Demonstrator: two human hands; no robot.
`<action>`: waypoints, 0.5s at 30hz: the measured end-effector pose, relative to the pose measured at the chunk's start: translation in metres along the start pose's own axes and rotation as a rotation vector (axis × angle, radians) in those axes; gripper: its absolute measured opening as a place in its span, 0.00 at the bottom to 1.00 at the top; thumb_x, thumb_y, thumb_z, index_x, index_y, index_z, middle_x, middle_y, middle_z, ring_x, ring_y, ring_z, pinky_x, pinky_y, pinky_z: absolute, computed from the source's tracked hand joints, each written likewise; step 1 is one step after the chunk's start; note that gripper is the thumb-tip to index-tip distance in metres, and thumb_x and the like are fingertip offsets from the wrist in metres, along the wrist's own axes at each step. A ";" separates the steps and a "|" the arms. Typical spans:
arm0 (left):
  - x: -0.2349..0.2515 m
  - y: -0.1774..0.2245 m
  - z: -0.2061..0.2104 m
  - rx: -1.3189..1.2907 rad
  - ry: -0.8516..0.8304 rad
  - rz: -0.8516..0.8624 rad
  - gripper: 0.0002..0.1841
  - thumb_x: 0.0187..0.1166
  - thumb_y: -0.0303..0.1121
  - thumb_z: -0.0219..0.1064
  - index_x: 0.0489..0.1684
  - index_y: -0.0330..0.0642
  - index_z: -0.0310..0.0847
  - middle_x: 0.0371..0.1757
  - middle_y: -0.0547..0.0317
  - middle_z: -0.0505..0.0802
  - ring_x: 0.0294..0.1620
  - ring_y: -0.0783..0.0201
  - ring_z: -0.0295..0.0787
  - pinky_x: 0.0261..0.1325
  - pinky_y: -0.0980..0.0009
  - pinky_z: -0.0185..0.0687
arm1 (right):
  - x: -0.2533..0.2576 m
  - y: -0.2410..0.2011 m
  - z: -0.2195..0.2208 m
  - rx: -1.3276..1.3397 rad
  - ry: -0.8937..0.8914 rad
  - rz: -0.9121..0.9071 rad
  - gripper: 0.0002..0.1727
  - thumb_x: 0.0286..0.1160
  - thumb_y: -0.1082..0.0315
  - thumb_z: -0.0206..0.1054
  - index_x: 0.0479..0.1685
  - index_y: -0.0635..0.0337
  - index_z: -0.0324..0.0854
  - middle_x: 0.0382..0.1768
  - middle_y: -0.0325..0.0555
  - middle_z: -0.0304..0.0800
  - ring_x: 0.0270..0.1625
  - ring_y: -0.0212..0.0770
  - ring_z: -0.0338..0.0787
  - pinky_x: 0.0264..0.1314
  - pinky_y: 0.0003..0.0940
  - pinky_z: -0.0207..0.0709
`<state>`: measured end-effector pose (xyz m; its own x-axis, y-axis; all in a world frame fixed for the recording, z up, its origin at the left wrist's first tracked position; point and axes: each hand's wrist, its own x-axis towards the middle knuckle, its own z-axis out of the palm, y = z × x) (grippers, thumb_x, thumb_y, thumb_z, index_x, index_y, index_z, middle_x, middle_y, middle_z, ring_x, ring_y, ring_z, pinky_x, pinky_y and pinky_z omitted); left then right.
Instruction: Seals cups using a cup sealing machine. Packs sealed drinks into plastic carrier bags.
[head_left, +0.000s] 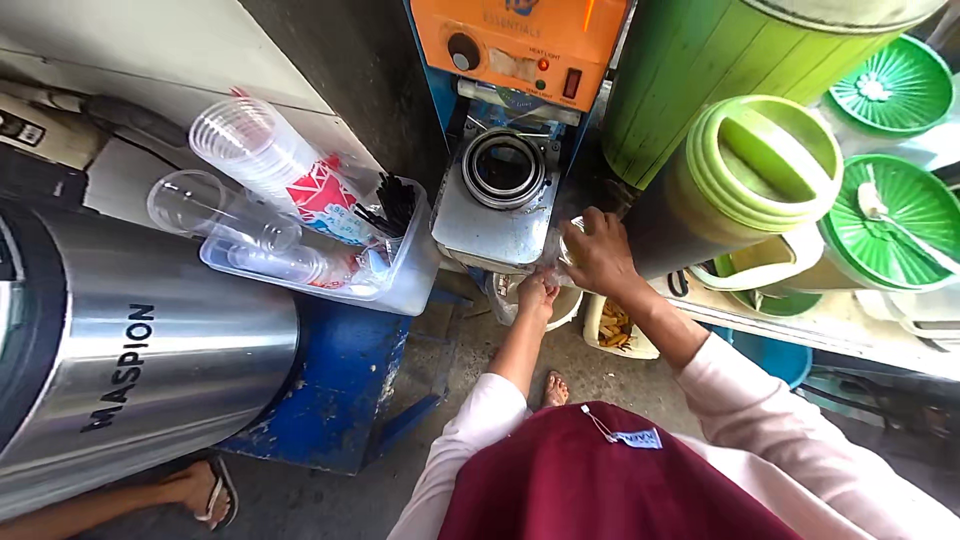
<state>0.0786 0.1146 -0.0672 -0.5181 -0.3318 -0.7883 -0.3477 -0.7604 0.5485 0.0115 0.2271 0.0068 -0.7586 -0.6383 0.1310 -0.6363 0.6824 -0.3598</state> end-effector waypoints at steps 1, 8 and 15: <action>0.002 -0.003 -0.002 0.025 0.007 0.008 0.09 0.90 0.35 0.58 0.53 0.38 0.78 0.37 0.57 0.79 0.33 0.64 0.76 0.44 0.67 0.81 | -0.010 -0.006 -0.011 0.037 0.059 -0.036 0.39 0.52 0.52 0.85 0.73 0.49 0.84 0.71 0.73 0.77 0.70 0.77 0.76 0.67 0.73 0.72; -0.010 -0.028 -0.032 0.160 -0.047 0.012 0.12 0.93 0.33 0.53 0.47 0.33 0.77 0.27 0.59 0.77 0.25 0.65 0.75 0.37 0.69 0.80 | -0.068 -0.042 -0.175 1.291 0.645 -0.034 0.31 0.75 0.53 0.64 0.78 0.54 0.73 0.69 0.40 0.86 0.68 0.39 0.87 0.72 0.42 0.83; -0.040 -0.044 -0.035 0.248 -0.087 -0.012 0.11 0.92 0.32 0.54 0.51 0.31 0.77 0.33 0.54 0.81 0.28 0.64 0.78 0.36 0.68 0.80 | -0.056 -0.074 -0.197 2.012 0.578 -0.023 0.28 0.87 0.51 0.48 0.76 0.57 0.76 0.61 0.51 0.88 0.62 0.48 0.90 0.64 0.53 0.86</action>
<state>0.1416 0.1418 -0.0690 -0.5744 -0.2658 -0.7742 -0.5296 -0.6005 0.5991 0.0736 0.2831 0.2082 -0.9546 -0.2092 0.2121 0.0519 -0.8179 -0.5731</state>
